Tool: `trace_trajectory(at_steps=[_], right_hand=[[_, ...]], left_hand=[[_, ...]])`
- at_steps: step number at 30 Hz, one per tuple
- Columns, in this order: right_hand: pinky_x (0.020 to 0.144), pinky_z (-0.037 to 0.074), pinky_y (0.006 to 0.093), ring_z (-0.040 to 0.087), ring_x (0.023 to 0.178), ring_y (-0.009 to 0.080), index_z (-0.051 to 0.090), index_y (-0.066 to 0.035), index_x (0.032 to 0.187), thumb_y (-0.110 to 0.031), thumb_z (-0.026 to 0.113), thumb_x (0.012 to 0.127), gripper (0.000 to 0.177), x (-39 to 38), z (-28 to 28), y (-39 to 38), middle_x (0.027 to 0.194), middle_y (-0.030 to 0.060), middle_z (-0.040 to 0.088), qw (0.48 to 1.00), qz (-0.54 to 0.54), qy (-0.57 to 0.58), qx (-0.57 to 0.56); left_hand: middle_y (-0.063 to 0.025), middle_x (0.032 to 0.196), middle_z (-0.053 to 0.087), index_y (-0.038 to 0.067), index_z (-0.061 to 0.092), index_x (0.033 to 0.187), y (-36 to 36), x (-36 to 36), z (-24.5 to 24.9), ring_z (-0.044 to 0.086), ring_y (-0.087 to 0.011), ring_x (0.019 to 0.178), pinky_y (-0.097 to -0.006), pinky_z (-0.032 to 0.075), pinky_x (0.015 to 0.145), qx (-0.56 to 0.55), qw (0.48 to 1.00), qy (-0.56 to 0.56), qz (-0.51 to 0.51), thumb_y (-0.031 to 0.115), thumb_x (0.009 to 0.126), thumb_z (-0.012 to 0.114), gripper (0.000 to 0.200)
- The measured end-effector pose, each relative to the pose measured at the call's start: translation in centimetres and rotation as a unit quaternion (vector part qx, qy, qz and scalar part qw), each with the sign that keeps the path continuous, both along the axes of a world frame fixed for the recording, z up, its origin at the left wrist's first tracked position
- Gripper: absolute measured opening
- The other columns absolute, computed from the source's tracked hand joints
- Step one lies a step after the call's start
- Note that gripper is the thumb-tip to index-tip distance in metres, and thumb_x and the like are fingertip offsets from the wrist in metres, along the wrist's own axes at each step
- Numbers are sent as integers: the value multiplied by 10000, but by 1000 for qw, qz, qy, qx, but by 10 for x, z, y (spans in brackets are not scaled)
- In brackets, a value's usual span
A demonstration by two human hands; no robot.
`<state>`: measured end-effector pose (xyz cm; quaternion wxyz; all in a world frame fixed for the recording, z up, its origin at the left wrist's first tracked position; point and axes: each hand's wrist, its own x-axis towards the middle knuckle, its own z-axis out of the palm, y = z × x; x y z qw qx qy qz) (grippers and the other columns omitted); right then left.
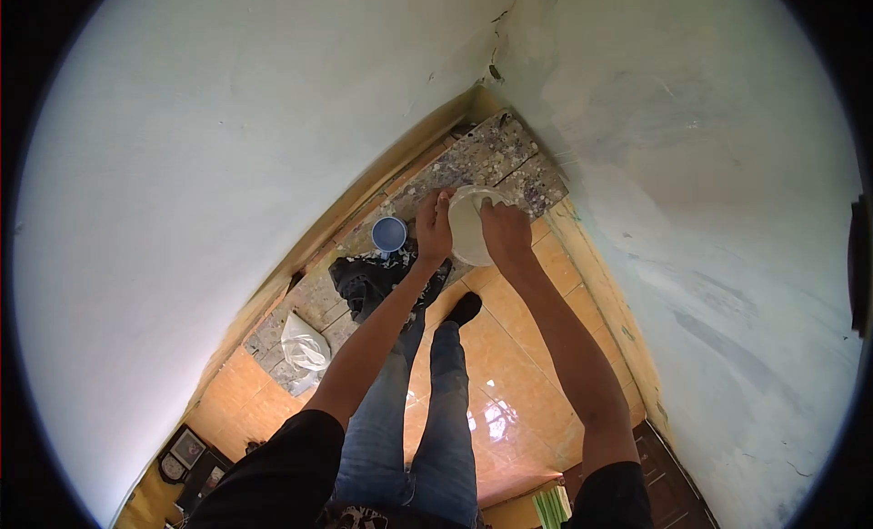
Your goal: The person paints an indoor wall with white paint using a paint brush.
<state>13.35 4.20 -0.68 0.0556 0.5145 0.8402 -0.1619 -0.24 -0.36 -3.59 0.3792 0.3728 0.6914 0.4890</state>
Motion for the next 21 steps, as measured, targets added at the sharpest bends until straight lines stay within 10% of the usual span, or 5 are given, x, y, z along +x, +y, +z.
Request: trace_trajectory(at_steps=[14,21], right_hand=[[644,545,418,681,740,330,620,-41,956,-199,660,826,209,5,17,2,752,147,657,995,85,41,-41],[677,532,442,664,767,361,585,-61,1051,-256,640,881,264,28,58,-19,792,193,662,990,-53,78,-103]], left_hand=[[-134,943,626,-5,617,1031,-1,-1,-5,597,-243,878,-335,453,815,48,997,61,-24,254,1021,424,322],[-98,904,613,2,619,1014,0,3,-8,571,-178,842,-316,451,767,61,996,69,4,251,1024,422,318]])
